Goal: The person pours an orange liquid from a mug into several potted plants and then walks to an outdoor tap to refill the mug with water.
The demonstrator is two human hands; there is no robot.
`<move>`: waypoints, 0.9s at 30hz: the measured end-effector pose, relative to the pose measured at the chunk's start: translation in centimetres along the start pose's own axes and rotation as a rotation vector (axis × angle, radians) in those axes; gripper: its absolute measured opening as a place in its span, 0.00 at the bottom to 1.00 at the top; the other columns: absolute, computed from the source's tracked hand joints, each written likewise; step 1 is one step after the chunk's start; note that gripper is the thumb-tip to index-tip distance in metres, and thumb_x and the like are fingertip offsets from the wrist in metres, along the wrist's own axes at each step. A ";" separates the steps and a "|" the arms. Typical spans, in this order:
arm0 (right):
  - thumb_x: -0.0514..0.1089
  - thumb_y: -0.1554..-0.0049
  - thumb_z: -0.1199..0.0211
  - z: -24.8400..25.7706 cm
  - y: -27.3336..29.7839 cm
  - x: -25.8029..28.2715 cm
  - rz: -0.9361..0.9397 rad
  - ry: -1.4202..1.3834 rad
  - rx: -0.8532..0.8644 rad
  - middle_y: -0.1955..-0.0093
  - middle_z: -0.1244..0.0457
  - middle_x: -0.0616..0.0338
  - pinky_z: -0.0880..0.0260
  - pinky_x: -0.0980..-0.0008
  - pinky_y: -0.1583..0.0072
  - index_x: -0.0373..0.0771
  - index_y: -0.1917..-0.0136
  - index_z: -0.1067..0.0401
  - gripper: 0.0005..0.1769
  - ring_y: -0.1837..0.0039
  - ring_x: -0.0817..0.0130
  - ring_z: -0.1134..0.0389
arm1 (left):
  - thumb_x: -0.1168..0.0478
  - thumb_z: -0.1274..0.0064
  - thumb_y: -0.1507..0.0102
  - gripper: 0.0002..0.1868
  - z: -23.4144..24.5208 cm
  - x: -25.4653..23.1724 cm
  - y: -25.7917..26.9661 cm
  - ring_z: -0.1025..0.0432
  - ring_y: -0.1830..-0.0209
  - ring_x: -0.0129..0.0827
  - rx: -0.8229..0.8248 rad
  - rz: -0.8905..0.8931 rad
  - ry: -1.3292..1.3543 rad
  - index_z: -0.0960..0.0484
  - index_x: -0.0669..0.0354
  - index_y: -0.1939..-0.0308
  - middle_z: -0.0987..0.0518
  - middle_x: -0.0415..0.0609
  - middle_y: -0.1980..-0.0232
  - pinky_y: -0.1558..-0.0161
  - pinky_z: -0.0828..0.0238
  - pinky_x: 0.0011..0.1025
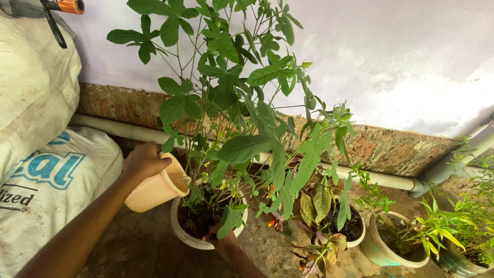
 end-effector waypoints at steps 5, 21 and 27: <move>0.46 0.47 0.27 -0.3 -0.2 -0.4 0.098 0.015 -0.039 0.63 0.38 0.53 0.36 0.58 0.54 0.32 0.61 0.28 0.16 0.58 0.58 0.35 | 0.47 0.36 0.46 0.20 0.2 -0.2 0.1 0.19 0.61 0.48 -0.037 -0.029 0.017 0.15 0.63 0.67 0.15 0.56 0.64 0.58 0.23 0.47; 0.52 0.42 0.30 -0.4 0.1 -0.4 -0.037 0.097 0.043 0.63 0.36 0.52 0.34 0.57 0.55 0.35 0.56 0.28 0.18 0.58 0.57 0.34 | 0.47 0.37 0.45 0.19 0.0 -0.6 0.0 0.17 0.61 0.47 0.017 0.012 -0.024 0.14 0.62 0.68 0.14 0.55 0.64 0.59 0.22 0.47; 0.52 0.43 0.29 0.1 0.1 0.5 0.045 0.145 0.007 0.64 0.36 0.52 0.34 0.57 0.55 0.34 0.58 0.27 0.18 0.59 0.57 0.34 | 0.48 0.37 0.46 0.19 0.2 -0.5 0.2 0.17 0.61 0.48 -0.008 0.007 -0.004 0.14 0.62 0.68 0.13 0.55 0.64 0.57 0.22 0.47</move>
Point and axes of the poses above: each hand's wrist, its own y-axis away from the middle knuckle, its own z-axis out of the back of the hand, x = y × z, the point moved 6 cm from there along -y, towards the middle knuckle
